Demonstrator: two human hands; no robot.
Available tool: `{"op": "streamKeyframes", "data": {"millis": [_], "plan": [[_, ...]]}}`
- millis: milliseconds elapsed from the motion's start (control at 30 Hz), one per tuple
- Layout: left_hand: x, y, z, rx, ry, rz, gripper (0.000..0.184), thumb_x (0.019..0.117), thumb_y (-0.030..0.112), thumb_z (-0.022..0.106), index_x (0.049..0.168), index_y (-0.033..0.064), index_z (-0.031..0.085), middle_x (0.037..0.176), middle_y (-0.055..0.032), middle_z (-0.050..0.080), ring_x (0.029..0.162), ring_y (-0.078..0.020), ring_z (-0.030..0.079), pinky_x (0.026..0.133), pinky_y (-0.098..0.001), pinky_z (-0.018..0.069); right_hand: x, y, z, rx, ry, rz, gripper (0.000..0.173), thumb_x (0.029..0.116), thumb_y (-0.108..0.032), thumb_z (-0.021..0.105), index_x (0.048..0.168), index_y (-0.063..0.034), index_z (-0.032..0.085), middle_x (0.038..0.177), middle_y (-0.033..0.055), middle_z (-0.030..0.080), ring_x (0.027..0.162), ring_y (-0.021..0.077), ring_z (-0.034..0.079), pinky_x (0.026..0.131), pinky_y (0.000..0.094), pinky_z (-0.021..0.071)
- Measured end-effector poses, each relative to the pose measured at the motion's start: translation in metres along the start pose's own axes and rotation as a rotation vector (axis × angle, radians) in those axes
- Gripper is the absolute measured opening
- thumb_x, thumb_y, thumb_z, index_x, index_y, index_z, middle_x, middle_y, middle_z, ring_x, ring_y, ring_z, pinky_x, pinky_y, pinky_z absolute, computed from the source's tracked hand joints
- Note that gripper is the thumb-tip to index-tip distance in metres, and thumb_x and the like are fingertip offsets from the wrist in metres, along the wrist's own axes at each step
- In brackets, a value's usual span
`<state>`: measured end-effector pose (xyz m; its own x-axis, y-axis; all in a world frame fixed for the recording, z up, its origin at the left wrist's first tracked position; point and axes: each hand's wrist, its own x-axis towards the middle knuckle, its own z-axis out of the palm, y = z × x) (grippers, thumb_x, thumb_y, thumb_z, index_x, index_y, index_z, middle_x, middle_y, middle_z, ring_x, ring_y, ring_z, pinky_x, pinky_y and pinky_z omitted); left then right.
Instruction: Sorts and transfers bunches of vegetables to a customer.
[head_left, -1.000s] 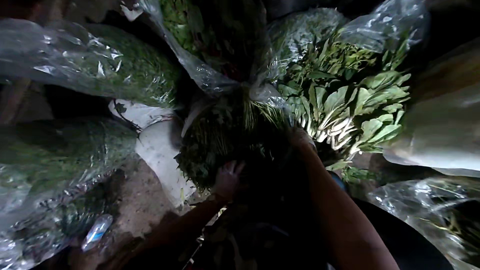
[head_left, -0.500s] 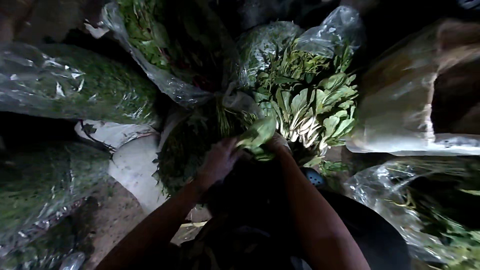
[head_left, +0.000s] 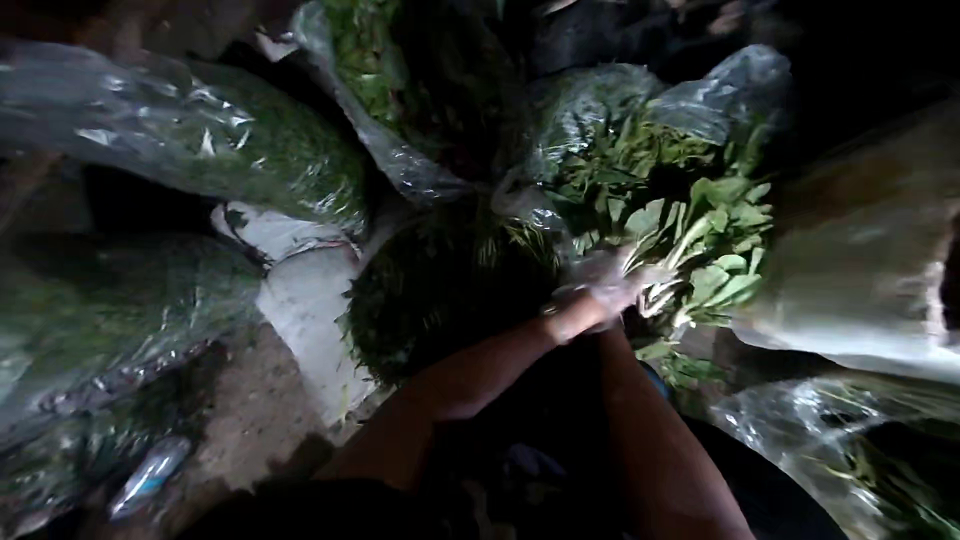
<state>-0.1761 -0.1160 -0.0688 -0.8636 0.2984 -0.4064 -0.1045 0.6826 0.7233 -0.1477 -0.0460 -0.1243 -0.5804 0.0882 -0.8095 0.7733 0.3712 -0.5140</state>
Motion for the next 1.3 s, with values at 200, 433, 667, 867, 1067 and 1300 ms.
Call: {"op": "streamKeyframes", "data": {"millis": [200,433,667,867,1067,1300], "plan": [[-0.122,-0.188,-0.139,-0.017,0.719,-0.459,0.047,0.1038,0.034,0.058,0.142,0.0067,0.055,0.135,-0.0201,0.062,0.123,-0.0348,0.061,0.106,-0.0566,0.0461,0.032,-0.005,0.007,-0.570,0.063,-0.121,0.058,0.1098,-0.046,0.039,0.155,-0.0104,0.044,0.146,0.0262,0.054,0.135,0.0455,0.052,0.110,0.0667,0.0386],[-0.159,-0.230,-0.141,-0.250,0.835,-0.606,0.058,0.1012,0.031,0.063,0.144,-0.0033,0.045,0.132,-0.0256,0.059,0.118,-0.0338,0.062,0.102,-0.0503,0.0500,0.034,-0.003,0.009,-0.468,0.278,-0.084,0.048,0.1011,-0.052,0.056,0.132,-0.0159,0.066,0.125,0.0214,0.068,0.120,0.0423,0.063,0.100,0.0672,0.0470],[-0.030,-0.137,-0.059,0.228,0.462,-0.704,0.147,0.0620,0.087,0.072,0.162,0.0008,0.007,0.165,-0.0324,0.009,0.152,-0.0525,0.007,0.117,-0.0744,0.0055,-0.041,-0.075,-0.054,-0.451,0.219,-0.428,0.039,0.1056,-0.033,0.057,0.135,-0.0080,0.061,0.125,0.0213,0.067,0.115,0.0378,0.065,0.098,0.0625,0.0498],[0.018,-0.152,-0.018,0.273,0.554,-0.824,0.132,0.0664,0.064,0.083,0.165,0.0176,0.008,0.168,-0.0264,0.008,0.153,-0.0476,0.014,0.115,-0.0751,0.0135,-0.086,-0.047,-0.106,-0.333,0.410,-0.513,0.036,0.1069,-0.029,0.054,0.131,-0.0030,0.060,0.117,0.0219,0.068,0.101,0.0355,0.069,0.091,0.0597,0.0534],[0.004,-0.163,-0.033,0.050,0.776,-1.013,0.143,0.0565,0.053,0.095,0.163,0.0120,0.009,0.161,-0.0201,0.031,0.126,-0.0350,0.058,0.092,-0.0513,0.0547,-0.080,-0.024,-0.111,-0.386,0.311,-0.380,0.035,0.1057,-0.026,0.058,0.134,-0.0046,0.060,0.120,0.0236,0.068,0.106,0.0393,0.067,0.093,0.0629,0.0503],[0.001,-0.140,-0.040,0.189,0.478,-0.912,0.115,0.0712,0.072,0.078,0.155,0.0060,0.035,0.151,-0.0258,0.044,0.125,-0.0405,0.057,0.097,-0.0584,0.0503,-0.023,-0.069,-0.018,-0.709,-0.124,-0.275,0.058,0.0988,-0.049,0.064,0.139,-0.0086,0.058,0.122,0.0221,0.067,0.109,0.0392,0.066,0.092,0.0613,0.0523]]}}
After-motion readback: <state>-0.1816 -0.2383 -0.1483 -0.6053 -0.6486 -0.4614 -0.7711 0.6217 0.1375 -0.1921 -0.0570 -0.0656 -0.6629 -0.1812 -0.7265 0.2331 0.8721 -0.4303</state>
